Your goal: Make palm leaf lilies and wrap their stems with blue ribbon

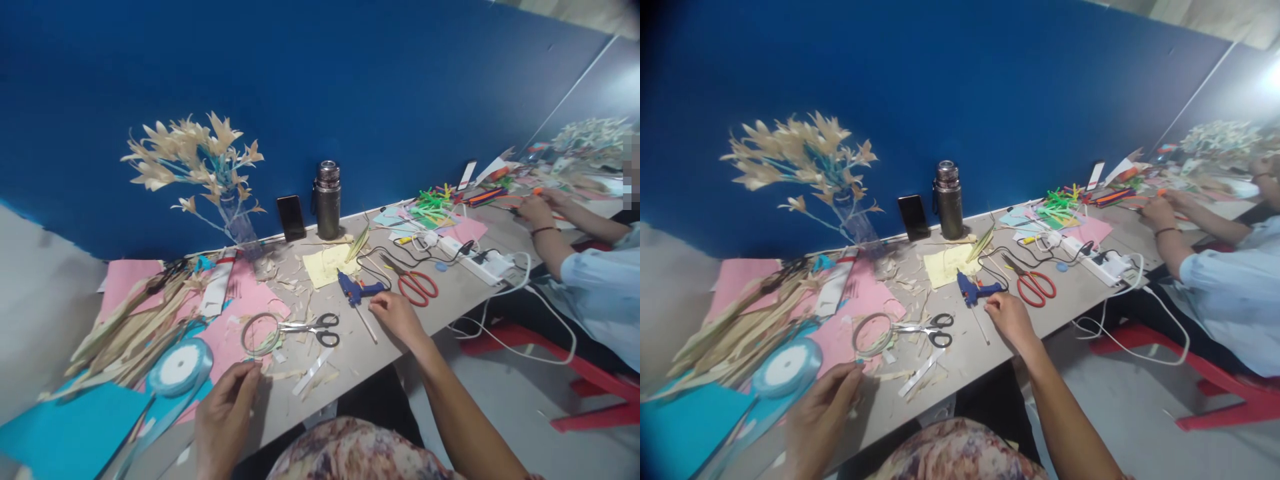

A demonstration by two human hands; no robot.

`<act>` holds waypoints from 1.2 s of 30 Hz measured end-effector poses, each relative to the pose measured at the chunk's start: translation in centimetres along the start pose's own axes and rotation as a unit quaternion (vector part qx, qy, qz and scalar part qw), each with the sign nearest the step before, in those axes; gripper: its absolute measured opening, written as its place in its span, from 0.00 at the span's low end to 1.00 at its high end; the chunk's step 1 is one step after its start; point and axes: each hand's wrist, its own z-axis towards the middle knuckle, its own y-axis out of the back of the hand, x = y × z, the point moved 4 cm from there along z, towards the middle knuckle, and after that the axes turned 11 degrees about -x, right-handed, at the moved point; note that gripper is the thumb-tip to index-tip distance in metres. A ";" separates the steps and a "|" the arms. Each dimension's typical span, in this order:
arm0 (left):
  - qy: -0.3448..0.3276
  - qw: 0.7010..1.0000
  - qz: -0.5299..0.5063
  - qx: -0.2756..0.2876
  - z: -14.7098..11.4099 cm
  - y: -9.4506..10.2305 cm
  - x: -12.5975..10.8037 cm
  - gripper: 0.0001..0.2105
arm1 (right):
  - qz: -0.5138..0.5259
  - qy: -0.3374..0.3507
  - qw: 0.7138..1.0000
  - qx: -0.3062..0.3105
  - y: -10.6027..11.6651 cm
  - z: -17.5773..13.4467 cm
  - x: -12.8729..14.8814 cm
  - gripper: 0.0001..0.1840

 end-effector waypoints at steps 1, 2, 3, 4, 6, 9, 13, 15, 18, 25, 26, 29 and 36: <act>-0.002 1.000 0.003 0.004 0.0 0.0 0.1 0.19 | 0.000 0.000 1.000 0.003 0.0 0.0 0.0 0.08; -0.005 1.000 0.007 0.006 0.0 0.0 0.1 0.18 | 0.000 0.001 1.000 0.007 0.0 0.0 0.0 0.08; -0.007 1.000 0.010 0.007 0.0 0.0 0.0 0.18 | 0.001 0.000 1.000 0.011 0.0 0.0 0.0 0.08; -0.010 1.000 0.011 0.004 0.0 0.0 -0.1 0.18 | 0.002 0.000 1.000 0.015 0.0 -0.1 0.1 0.08; -0.010 1.000 0.008 -0.003 -0.1 0.0 -0.4 0.17 | 0.004 -0.001 1.000 0.023 0.0 -0.1 0.1 0.08; -0.007 1.000 0.004 0.001 -0.1 -0.1 -0.7 0.17 | 0.008 -0.003 0.999 0.031 0.1 -0.2 0.1 0.08; -0.006 1.000 0.005 0.003 0.0 -0.1 -0.9 0.17 | 0.011 -0.009 0.999 0.033 0.2 -0.2 0.0 0.09; -0.007 1.000 0.001 0.003 0.0 -0.2 -0.9 0.17 | 0.012 -0.012 0.999 0.032 0.3 -0.2 -0.1 0.10; -0.004 1.000 -0.004 0.000 -0.1 -0.4 -1.0 0.18 | 0.016 -0.013 0.999 0.035 0.4 -0.2 -0.2 0.10; 0.003 1.000 0.013 0.001 -0.2 -0.6 -1.0 0.19 | 0.028 -0.020 0.998 0.044 1.2 0.0 -0.3 0.15; 0.001 1.000 0.018 0.003 -0.2 -0.6 -1.1 0.19 | 0.025 -0.022 0.999 0.042 1.3 0.0 -0.3 0.15; 0.003 1.000 0.029 0.004 -0.3 -0.6 -1.3 0.18 | 0.015 -0.028 0.999 0.044 1.5 0.0 -0.5 0.17; 0.013 1.000 0.000 0.007 -0.7 -0.8 -1.8 0.17 | 0.016 -0.059 0.996 0.066 0.3 -0.2 -0.8 0.20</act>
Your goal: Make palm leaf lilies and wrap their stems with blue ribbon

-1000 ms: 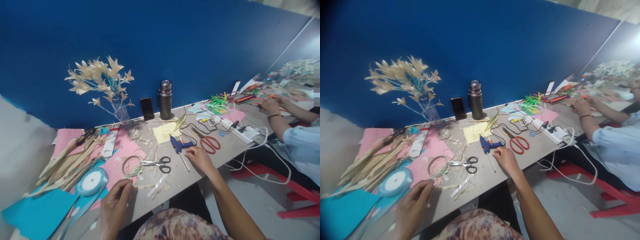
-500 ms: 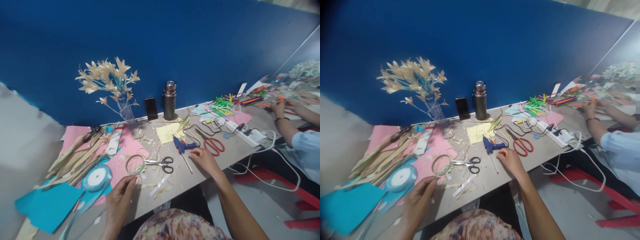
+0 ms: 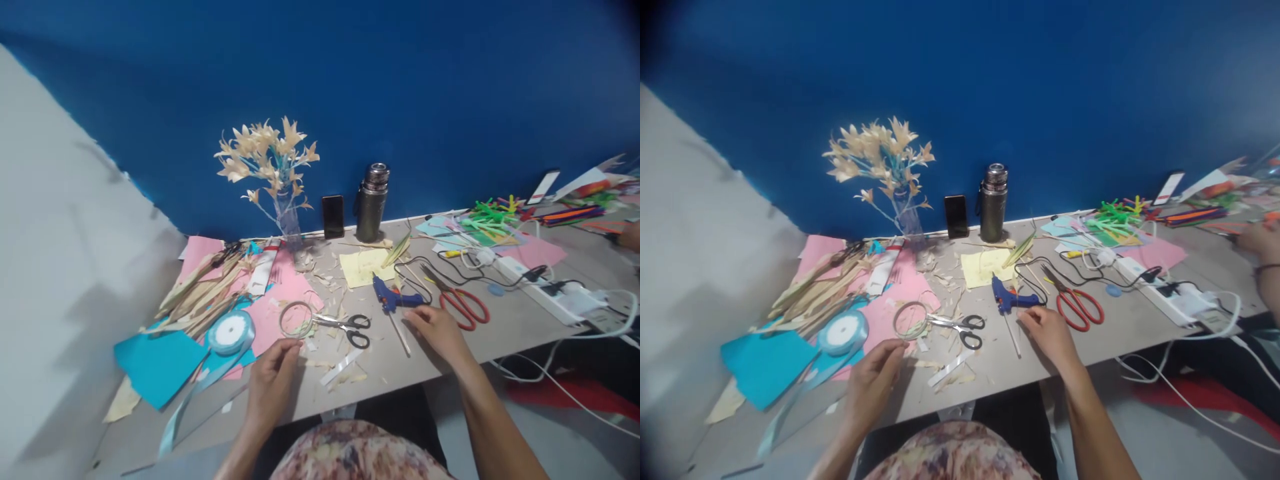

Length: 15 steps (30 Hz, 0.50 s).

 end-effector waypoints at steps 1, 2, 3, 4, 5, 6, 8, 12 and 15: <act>-0.001 1.000 -0.002 0.000 0.0 0.0 -0.1 0.17 | -0.010 -0.001 1.000 0.002 -0.2 0.0 0.0 0.20; -0.004 1.000 -0.004 -0.002 -0.1 0.0 -0.1 0.17 | -0.022 -0.002 1.000 0.005 -0.4 0.1 0.1 0.20; -0.007 1.000 -0.006 -0.002 -0.1 0.0 -0.1 0.17 | -0.036 -0.001 0.999 0.006 -0.5 0.1 0.2 0.20; -0.009 1.000 -0.007 -0.002 -0.1 0.0 -0.1 0.17 | -0.049 -0.001 0.999 0.007 -0.6 0.2 0.3 0.20; -0.010 1.000 -0.008 -0.001 -0.1 0.0 -0.1 0.17 | -0.062 -0.001 0.998 0.007 -0.7 0.2 0.5 0.19; -0.011 1.000 -0.009 0.000 -0.1 0.0 0.0 0.17 | -0.071 -0.001 0.997 0.008 -0.8 0.3 0.6 0.18; -0.009 1.000 -0.008 0.004 -0.1 -0.1 0.2 0.17 | -0.081 -0.003 0.997 0.008 -1.0 0.3 0.9 0.16; -0.004 1.000 -0.009 0.004 -0.1 -0.1 0.9 0.17 | -0.092 -0.004 0.996 0.014 -0.9 0.1 1.2 0.14; -0.005 1.000 -0.014 -0.004 -0.1 -0.2 1.3 0.17 | -0.090 -0.001 0.996 0.022 -0.7 -0.2 1.2 0.14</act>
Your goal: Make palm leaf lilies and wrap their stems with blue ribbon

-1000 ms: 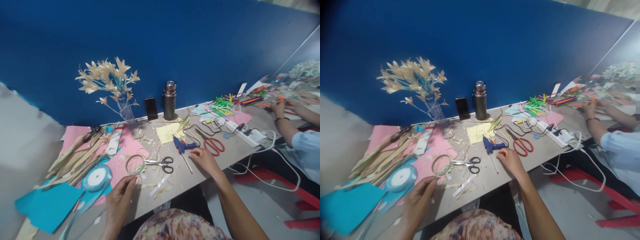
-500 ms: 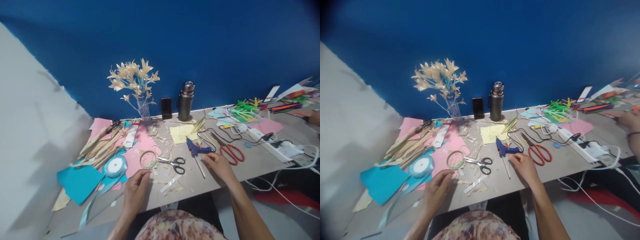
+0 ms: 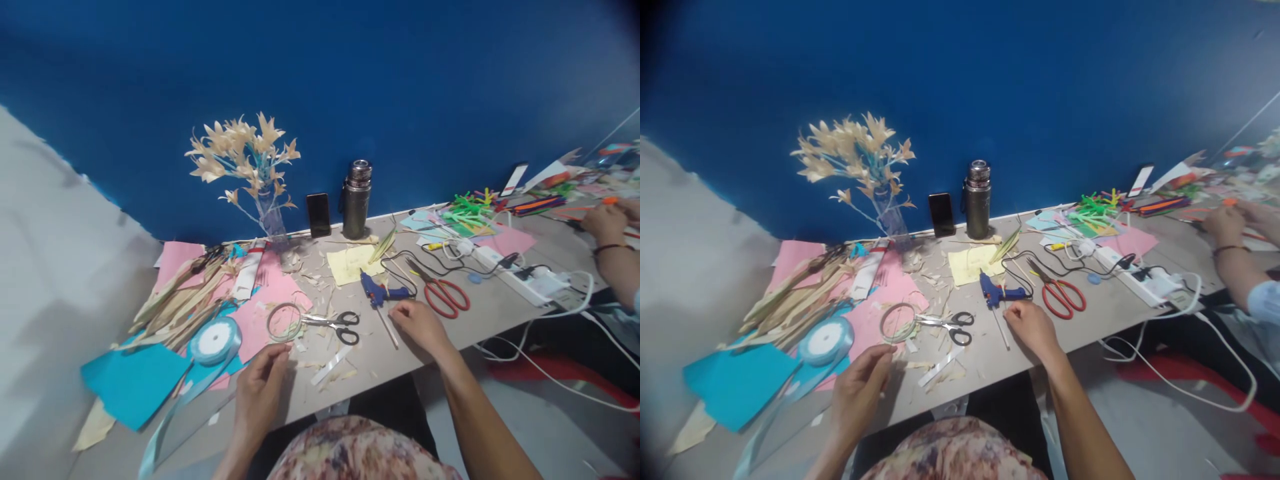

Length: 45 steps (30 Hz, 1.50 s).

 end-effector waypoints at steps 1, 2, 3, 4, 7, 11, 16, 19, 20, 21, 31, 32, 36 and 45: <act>-0.001 1.000 -0.003 0.000 0.0 -0.1 0.1 0.17 | 0.001 0.001 1.000 0.001 0.1 0.0 0.0 0.14; -0.003 1.000 -0.007 0.003 0.0 -0.2 0.1 0.17 | 0.001 0.002 1.000 0.002 0.1 0.0 -0.1 0.14; -0.004 1.000 -0.010 0.007 -0.1 -0.3 0.0 0.17 | 0.002 0.003 1.000 0.003 0.2 0.0 -0.1 0.14; -0.006 1.000 -0.013 0.012 -0.1 -0.5 0.0 0.17 | 0.003 0.004 1.000 0.003 0.2 0.0 -0.1 0.14; -0.009 1.000 -0.017 0.021 -0.1 -0.8 -0.4 0.16 | 0.008 0.007 1.000 0.008 0.1 0.0 -0.1 0.15; -0.012 0.999 -0.012 0.029 -0.2 -0.9 -0.9 0.15 | 0.018 0.007 1.000 0.009 0.2 -0.3 -0.1 0.16; 0.002 0.999 -0.009 0.033 -0.1 -0.7 -0.9 0.16 | 0.066 -0.002 0.998 -0.012 1.3 -0.6 -0.1 0.18; 0.021 0.999 -0.034 0.037 -0.2 -1.2 -1.1 0.15 | 0.166 -0.031 0.983 -0.072 2.5 -1.1 1.2 0.18; 0.030 0.997 -0.054 0.047 -0.3 -1.6 -1.3 0.14 | 0.207 -0.037 0.975 -0.071 2.5 -1.5 2.0 0.18; 0.040 0.994 -0.077 0.060 -0.4 -2.1 -1.5 0.14 | 0.251 -0.038 0.966 -0.046 2.2 -2.1 3.2 0.17; 0.035 0.974 -0.139 0.175 -2.1 -4.3 -2.8 0.10 | 0.440 0.021 0.884 0.157 -3.9 -6.9 11.6 0.13; 0.041 0.974 -0.141 0.175 -2.2 -4.3 -2.7 0.10 | 0.435 0.038 0.887 0.152 -3.8 -6.8 11.7 0.13; 0.073 0.966 -0.164 0.187 -2.3 -4.5 -2.8 0.11 | 0.425 0.079 0.893 0.125 -3.0 -6.4 12.0 0.13; 0.129 0.949 -0.155 0.243 -1.8 -5.0 -3.0 0.16 | 0.447 -0.065 0.889 -0.080 -1.1 -5.5 7.5 0.17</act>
